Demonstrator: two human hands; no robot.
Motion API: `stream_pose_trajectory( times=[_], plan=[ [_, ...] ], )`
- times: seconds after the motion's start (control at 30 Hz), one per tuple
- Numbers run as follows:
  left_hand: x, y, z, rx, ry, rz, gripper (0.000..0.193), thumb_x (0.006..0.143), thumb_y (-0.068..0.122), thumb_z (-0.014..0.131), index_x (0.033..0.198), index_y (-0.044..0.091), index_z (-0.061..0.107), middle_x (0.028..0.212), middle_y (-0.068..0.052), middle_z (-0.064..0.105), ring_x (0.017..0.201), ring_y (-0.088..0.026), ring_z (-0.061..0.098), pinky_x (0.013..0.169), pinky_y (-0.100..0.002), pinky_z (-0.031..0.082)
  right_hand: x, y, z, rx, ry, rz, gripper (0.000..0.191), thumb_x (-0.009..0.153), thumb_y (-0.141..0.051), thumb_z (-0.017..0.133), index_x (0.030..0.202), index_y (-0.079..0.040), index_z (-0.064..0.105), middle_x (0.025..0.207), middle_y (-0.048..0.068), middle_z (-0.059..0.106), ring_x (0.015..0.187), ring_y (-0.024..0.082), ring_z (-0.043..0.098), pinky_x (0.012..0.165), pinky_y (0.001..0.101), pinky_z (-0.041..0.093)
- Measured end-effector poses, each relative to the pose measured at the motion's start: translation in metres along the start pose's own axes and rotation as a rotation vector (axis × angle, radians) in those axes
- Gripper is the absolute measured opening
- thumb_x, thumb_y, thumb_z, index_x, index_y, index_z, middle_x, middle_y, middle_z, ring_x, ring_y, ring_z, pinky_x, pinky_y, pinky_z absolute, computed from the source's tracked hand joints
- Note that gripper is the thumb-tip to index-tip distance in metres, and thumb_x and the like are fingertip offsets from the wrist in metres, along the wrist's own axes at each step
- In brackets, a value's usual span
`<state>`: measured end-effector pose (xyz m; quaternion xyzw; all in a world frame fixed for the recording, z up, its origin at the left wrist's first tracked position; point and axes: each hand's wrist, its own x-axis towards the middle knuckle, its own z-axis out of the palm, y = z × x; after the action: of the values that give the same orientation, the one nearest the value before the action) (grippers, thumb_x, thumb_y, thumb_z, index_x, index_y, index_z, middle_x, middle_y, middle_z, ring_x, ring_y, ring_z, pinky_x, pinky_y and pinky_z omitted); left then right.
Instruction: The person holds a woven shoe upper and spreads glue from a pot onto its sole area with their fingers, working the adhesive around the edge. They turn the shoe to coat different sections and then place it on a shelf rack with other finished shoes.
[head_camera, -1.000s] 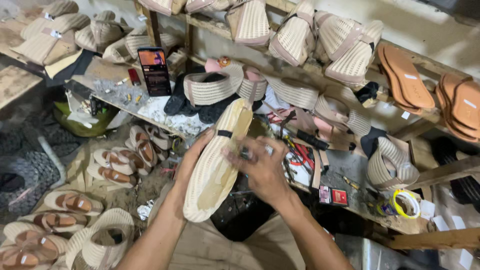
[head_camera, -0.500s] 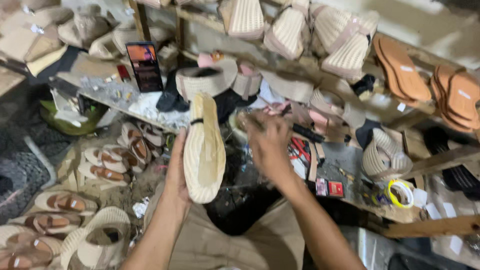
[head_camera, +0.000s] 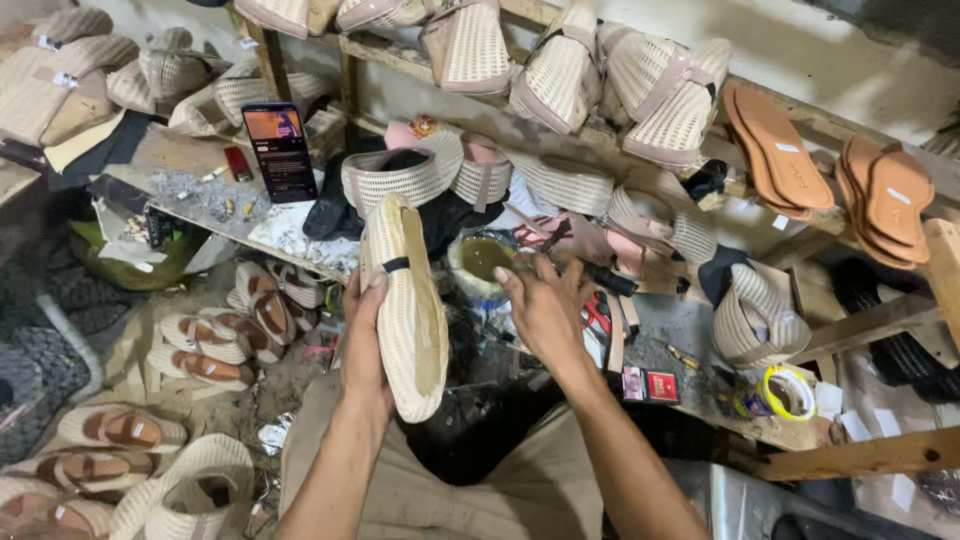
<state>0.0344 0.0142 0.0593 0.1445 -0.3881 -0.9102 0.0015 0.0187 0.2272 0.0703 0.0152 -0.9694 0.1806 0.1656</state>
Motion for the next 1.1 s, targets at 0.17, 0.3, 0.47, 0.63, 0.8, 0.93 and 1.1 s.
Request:
stream_pose_trajectory(
  times=[0.17, 0.3, 0.47, 0.63, 0.8, 0.93, 1.1],
  plan=[
    [-0.002, 0.000, 0.011, 0.114, -0.062, 0.165, 0.073, 0.090, 0.025, 0.064, 0.155, 0.018, 0.033, 0.139, -0.012, 0.057, 0.117, -0.023, 0.061, 0.093, -0.036, 0.053, -0.027, -0.017, -0.004, 0.786, -0.110, -0.173, 0.033, 0.100, -0.020, 0.056, 0.131, -0.013, 0.069, 0.129, 0.009, 0.060, 0.129, 0.027, 0.048, 0.113, 0.0354, 0.033],
    [-0.006, -0.002, 0.018, 0.158, -0.155, 0.288, 0.073, 0.091, 0.018, 0.068, 0.155, 0.014, 0.034, 0.140, -0.013, 0.056, 0.119, -0.022, 0.060, 0.094, -0.037, 0.053, -0.040, -0.031, -0.002, 0.810, -0.144, -0.299, 0.060, 0.091, 0.001, 0.058, 0.149, -0.013, 0.057, 0.126, 0.015, 0.050, 0.129, 0.030, 0.044, 0.115, 0.0361, 0.029],
    [-0.012, -0.006, 0.025, 0.221, -0.187, 0.364, 0.071, 0.093, 0.020, 0.068, 0.156, 0.013, 0.035, 0.144, -0.012, 0.053, 0.125, -0.020, 0.056, 0.101, -0.034, 0.051, -0.047, -0.031, 0.003, 0.239, 0.076, -0.351, 0.074, 0.080, 0.010, 0.055, 0.149, -0.017, 0.056, 0.127, 0.014, 0.053, 0.116, 0.032, 0.045, 0.102, 0.0384, 0.032],
    [-0.017, -0.013, 0.026, 0.307, -0.195, 0.450, 0.072, 0.097, 0.024, 0.067, 0.157, 0.009, 0.032, 0.145, -0.015, 0.052, 0.125, -0.022, 0.056, 0.102, -0.034, 0.049, -0.055, -0.027, 0.010, 0.612, 0.089, -0.355, 0.074, 0.082, 0.012, 0.054, 0.151, -0.015, 0.049, 0.129, 0.018, 0.049, 0.127, 0.035, 0.046, 0.114, 0.0396, 0.032],
    [-0.020, -0.015, 0.032, 0.452, -0.255, 0.646, 0.075, 0.097, 0.023, 0.069, 0.157, 0.003, 0.028, 0.147, -0.017, 0.049, 0.129, -0.023, 0.057, 0.107, -0.035, 0.048, -0.059, -0.024, 0.005, 0.561, 0.063, -0.291, 0.085, 0.074, 0.014, 0.053, 0.155, -0.012, 0.047, 0.126, 0.019, 0.049, 0.119, 0.035, 0.046, 0.112, 0.0432, 0.031],
    [-0.025, -0.008, 0.042, 0.392, -0.246, 0.585, 0.072, 0.097, 0.022, 0.069, 0.156, 0.006, 0.032, 0.144, -0.016, 0.052, 0.126, -0.022, 0.058, 0.104, -0.034, 0.050, -0.066, -0.024, -0.003, 0.307, 0.209, -0.373, 0.078, 0.079, 0.014, 0.054, 0.151, -0.015, 0.054, 0.127, 0.016, 0.054, 0.114, 0.032, 0.045, 0.105, 0.0411, 0.034],
    [-0.029, 0.009, 0.044, 0.215, -0.289, 0.308, 0.068, 0.091, 0.023, 0.069, 0.151, 0.010, 0.039, 0.132, -0.014, 0.063, 0.111, -0.022, 0.065, 0.090, -0.034, 0.056, -0.068, -0.020, -0.014, 0.303, 0.416, -0.558, 0.058, 0.091, 0.005, 0.066, 0.138, -0.028, 0.066, 0.116, 0.000, 0.062, 0.109, 0.024, 0.046, 0.099, 0.0356, 0.035]
  ],
)
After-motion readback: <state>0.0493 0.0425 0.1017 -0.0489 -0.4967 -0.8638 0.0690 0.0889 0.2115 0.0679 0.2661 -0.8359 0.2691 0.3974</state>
